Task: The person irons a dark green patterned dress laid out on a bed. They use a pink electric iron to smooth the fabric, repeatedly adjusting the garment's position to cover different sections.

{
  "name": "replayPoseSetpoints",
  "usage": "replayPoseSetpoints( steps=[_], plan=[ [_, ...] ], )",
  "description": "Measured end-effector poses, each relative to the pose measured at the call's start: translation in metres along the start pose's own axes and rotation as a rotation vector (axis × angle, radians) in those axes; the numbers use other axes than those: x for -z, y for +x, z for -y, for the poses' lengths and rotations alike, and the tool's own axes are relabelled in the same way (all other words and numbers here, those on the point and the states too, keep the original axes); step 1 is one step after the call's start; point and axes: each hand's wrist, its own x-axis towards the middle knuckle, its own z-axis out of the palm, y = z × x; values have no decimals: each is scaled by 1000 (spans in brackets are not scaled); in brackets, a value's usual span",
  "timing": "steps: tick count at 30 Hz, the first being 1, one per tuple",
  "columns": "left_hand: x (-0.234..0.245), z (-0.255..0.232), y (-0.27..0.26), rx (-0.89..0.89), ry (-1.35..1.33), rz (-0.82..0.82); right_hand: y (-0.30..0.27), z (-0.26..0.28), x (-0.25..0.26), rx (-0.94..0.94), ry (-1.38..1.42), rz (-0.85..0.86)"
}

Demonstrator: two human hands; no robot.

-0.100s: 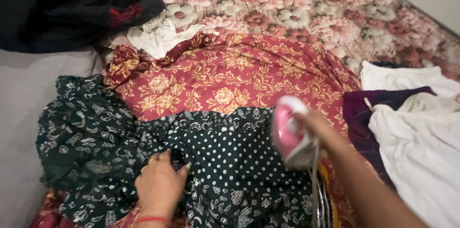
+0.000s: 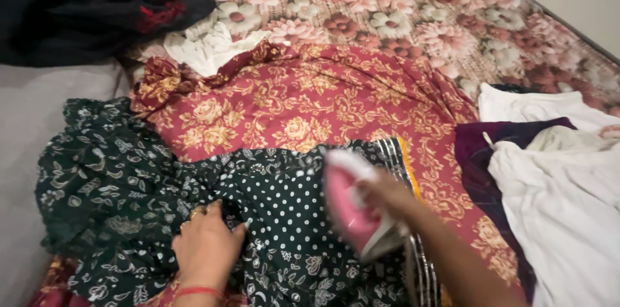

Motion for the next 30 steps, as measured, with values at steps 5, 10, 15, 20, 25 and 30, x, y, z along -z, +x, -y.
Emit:
replayPoseSetpoints(
  steps=[5, 10, 15, 20, 25, 30],
  plan=[
    [-22, 2, 10, -256, 37, -79, -40, 4, -78, 414, -139, 384],
    [-8, 11, 14, -193, 2, 83, -30, 15, -73, 74, -138, 164],
    [15, 30, 7, -102, 72, 180, 16, -2, 33, 122, 13, -89],
    [29, 24, 7, -5, 152, 281, 63, -11, 137, 103, -282, -46],
    [20, 19, 12, -219, -76, -91, 46, 19, 111, 193, -554, 420],
    [-24, 18, 30, -584, -217, -419, -3, 44, 2, 285, -836, 653]
  ],
)
